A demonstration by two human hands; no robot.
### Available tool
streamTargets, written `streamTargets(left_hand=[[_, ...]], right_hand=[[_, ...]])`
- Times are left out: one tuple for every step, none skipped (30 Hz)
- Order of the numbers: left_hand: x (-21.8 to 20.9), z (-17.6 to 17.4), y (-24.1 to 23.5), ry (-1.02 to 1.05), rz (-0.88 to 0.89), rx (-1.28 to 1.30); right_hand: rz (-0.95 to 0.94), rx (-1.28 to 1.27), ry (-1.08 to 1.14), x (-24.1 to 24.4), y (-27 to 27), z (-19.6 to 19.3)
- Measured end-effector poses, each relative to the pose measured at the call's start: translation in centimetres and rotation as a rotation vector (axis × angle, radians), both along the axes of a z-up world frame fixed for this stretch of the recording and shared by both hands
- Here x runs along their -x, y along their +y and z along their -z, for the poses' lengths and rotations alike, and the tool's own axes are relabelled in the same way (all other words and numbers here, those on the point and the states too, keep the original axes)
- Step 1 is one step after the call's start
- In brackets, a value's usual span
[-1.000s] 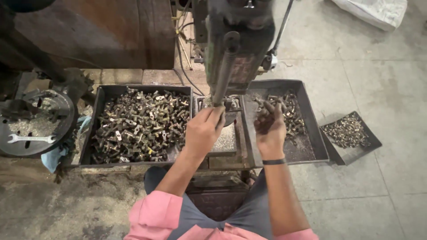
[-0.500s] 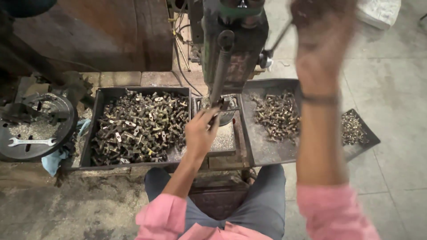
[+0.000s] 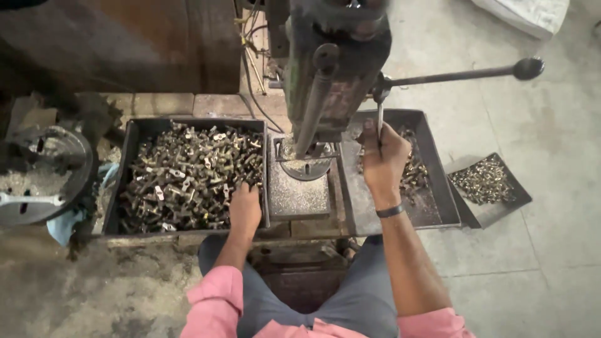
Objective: The recorder is operating a vertical drill press to machine small metal parts.
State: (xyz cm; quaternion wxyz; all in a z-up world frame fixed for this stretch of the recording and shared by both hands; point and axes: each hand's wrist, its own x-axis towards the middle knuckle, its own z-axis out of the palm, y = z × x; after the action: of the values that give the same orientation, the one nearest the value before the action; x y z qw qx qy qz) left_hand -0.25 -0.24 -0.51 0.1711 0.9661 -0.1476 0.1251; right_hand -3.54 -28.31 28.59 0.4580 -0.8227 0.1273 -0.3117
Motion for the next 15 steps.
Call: streamTargets(left_hand=[[0.0, -0.9, -0.2, -0.002, 0.009, -0.003], [0.0, -1.8, -0.4, 0.025, 0.01, 0.008], [0.4, -2.6, -0.6, 0.056, 0.004, 0.023], [0.5, -2.5, -0.6, 0.059, 0.004, 0.023], [0.4, -2.5, -0.6, 0.121, -0.021, 0.032], [0.4, -2.5, -0.6, 0.184, -0.047, 0.042], [0.4, -2.3, -0.5, 0.183, -0.047, 0.042], [0.4, -2.0, -0.5, 0.226, -0.043, 0.011], [0.4, -1.7, -0.4, 0.268, -0.04, -0.02], [0.5, -2.0, -0.4, 0.267, -0.041, -0.02], [0.6, -2.3, -0.4, 0.253, -0.033, 0.007], [0.7, -2.6, -0.3, 0.239, -0.025, 0.034], [0.7, -3.3, -0.4, 0.238, -0.026, 0.034], [0.8, -3.9, -0.4, 0.27, -0.041, 0.074], [1.1, -4.6, -0.5, 0.304, -0.055, 0.114]], right_hand=[[0.009, -0.003, -0.002, -0.2, -0.2, 0.2], [-0.008, 0.033, -0.046, -0.4, -0.4, 0.5], [-0.032, 0.072, -0.085, -0.6, -0.5, 0.8], [-0.032, 0.072, -0.083, -0.5, -0.5, 0.9], [-0.02, 0.085, -0.086, -0.7, -0.5, 1.0], [-0.007, 0.097, -0.09, -0.8, -0.4, 1.0], [-0.007, 0.097, -0.091, -0.9, -0.4, 1.1], [-0.015, 0.095, -0.113, -1.0, -0.5, 1.2], [-0.024, 0.093, -0.137, -1.1, -0.5, 1.3], [-0.025, 0.093, -0.139, -1.2, -0.4, 1.5], [-0.022, 0.074, -0.154, -1.3, -0.4, 1.7], [-0.019, 0.054, -0.169, -1.5, -0.4, 1.8], [-0.02, 0.053, -0.171, -1.6, -0.4, 1.9], [-0.022, 0.046, -0.182, -1.7, -0.4, 2.0], [-0.023, 0.039, -0.192, -1.6, -0.4, 2.2]])
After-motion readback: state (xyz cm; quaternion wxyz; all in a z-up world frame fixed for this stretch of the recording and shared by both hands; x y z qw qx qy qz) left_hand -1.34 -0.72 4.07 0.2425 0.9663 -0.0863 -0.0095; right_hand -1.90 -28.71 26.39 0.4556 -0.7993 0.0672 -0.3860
